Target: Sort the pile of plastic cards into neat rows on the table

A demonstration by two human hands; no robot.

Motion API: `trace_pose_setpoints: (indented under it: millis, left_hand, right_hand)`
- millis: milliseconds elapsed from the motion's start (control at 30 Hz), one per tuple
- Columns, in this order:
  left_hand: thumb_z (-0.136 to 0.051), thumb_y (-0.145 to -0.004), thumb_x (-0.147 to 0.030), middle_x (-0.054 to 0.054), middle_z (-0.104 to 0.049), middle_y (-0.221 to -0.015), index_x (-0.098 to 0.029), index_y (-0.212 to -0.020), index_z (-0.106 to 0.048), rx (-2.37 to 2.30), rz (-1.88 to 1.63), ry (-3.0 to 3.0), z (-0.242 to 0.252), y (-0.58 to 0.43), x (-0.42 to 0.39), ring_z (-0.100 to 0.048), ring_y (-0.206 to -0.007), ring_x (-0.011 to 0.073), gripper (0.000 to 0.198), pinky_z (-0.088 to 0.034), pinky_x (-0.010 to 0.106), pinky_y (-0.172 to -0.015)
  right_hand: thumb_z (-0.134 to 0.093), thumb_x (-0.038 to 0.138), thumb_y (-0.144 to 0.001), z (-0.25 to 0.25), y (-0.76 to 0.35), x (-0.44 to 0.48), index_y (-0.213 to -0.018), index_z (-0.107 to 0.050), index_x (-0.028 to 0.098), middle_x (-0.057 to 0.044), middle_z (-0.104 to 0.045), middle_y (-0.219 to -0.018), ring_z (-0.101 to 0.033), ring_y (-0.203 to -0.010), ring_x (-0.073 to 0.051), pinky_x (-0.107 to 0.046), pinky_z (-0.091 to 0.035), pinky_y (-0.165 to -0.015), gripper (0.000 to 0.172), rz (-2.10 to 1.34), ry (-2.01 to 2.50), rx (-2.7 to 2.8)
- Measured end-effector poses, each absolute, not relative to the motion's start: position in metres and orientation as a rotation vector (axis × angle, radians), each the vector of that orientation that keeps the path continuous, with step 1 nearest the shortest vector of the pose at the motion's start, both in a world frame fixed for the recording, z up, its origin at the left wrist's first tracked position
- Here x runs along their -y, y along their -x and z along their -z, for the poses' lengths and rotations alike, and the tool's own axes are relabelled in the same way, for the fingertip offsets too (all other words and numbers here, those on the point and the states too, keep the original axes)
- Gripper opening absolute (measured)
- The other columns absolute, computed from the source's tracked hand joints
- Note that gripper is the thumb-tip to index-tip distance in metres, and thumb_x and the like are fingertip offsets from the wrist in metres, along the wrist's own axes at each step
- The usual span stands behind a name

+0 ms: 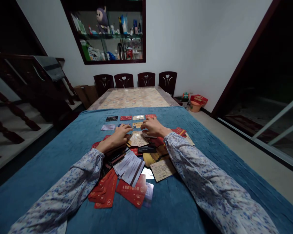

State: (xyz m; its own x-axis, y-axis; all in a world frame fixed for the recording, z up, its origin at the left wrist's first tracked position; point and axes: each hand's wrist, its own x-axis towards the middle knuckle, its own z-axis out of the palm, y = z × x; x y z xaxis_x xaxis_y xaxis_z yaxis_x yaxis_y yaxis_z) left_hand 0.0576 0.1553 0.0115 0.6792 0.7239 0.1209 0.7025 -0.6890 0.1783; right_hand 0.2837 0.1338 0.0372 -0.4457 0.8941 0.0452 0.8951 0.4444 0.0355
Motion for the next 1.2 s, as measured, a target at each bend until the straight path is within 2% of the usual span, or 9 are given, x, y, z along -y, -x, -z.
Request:
trace_pose_setpoints:
  millis: [200,333,467,800,1000,1200]
  left_hand:
    - [-0.041,-0.101,-0.023,0.012,-0.063,-0.139,-0.02,-0.126,-0.066,-0.89,-0.297,-2.765,-0.004,-0.066,-0.149,-0.046,-0.131,0.0306,0.035,-0.036,0.053,-0.11]
    - [-0.036,-0.105,-0.031,0.008,-0.064,-0.141,-0.024,-0.123,-0.067,-0.791,-0.285,-2.77,0.005,-0.068,-0.151,-0.04,-0.139,0.0311,0.036,-0.032,0.054,-0.115]
    - [-0.037,-0.103,-0.026,0.007,-0.068,-0.13,-0.025,-0.115,-0.068,-0.734,-0.256,-2.852,0.01,-0.067,-0.153,-0.044,-0.136,0.0288,0.034,-0.032,0.051,-0.116]
    - [-0.041,-0.101,-0.026,0.011,-0.064,-0.121,-0.022,-0.113,-0.067,-0.824,-0.173,-2.95,0.002,-0.068,-0.142,-0.045,-0.124,0.0287,0.028,-0.039,0.048,-0.103]
    - [-0.043,-0.099,-0.027,0.011,-0.061,-0.116,-0.02,-0.105,-0.067,-0.885,-0.138,-2.964,-0.003,-0.071,-0.136,-0.046,-0.118,0.0288,0.026,-0.041,0.05,-0.099]
    - [-0.047,-0.096,-0.026,0.013,-0.059,-0.131,-0.019,-0.104,-0.066,-0.889,-0.16,-2.944,-0.004,-0.071,-0.136,-0.043,-0.128,0.0303,0.023,-0.041,0.05,-0.101]
  right_hand:
    - [-0.062,0.034,-0.093,-0.024,-0.287,-0.126,-0.112,-0.076,0.023,-0.012,-0.072,-0.119,-0.052,-0.115,-0.03,-0.038,-0.034,-0.087,0.026,0.05,1.59,2.644]
    - [-0.064,0.038,-0.092,-0.014,-0.29,-0.129,-0.114,-0.077,0.026,-0.012,-0.072,-0.12,-0.052,-0.118,-0.031,-0.041,-0.035,-0.093,0.028,0.076,1.635,2.618]
    - [-0.065,0.038,-0.092,-0.012,-0.294,-0.125,-0.115,-0.077,0.026,-0.012,-0.073,-0.122,-0.051,-0.123,-0.032,-0.042,-0.036,-0.096,0.029,0.032,1.619,2.624]
    - [-0.063,0.049,-0.092,-0.007,-0.302,-0.113,-0.116,-0.076,0.024,-0.011,-0.074,-0.117,-0.053,-0.111,-0.03,-0.04,-0.036,-0.089,0.037,-0.028,1.428,2.617]
    - [-0.069,0.059,-0.085,-0.013,-0.296,-0.106,-0.1,-0.079,0.022,-0.012,-0.075,-0.106,-0.052,-0.112,-0.032,-0.04,-0.035,-0.089,0.041,-0.04,1.389,2.694]
    - [-0.071,0.064,-0.081,-0.012,-0.3,-0.105,-0.104,-0.079,0.022,-0.012,-0.072,-0.103,-0.052,-0.107,-0.031,-0.038,-0.036,-0.085,0.049,-0.03,1.32,2.744]
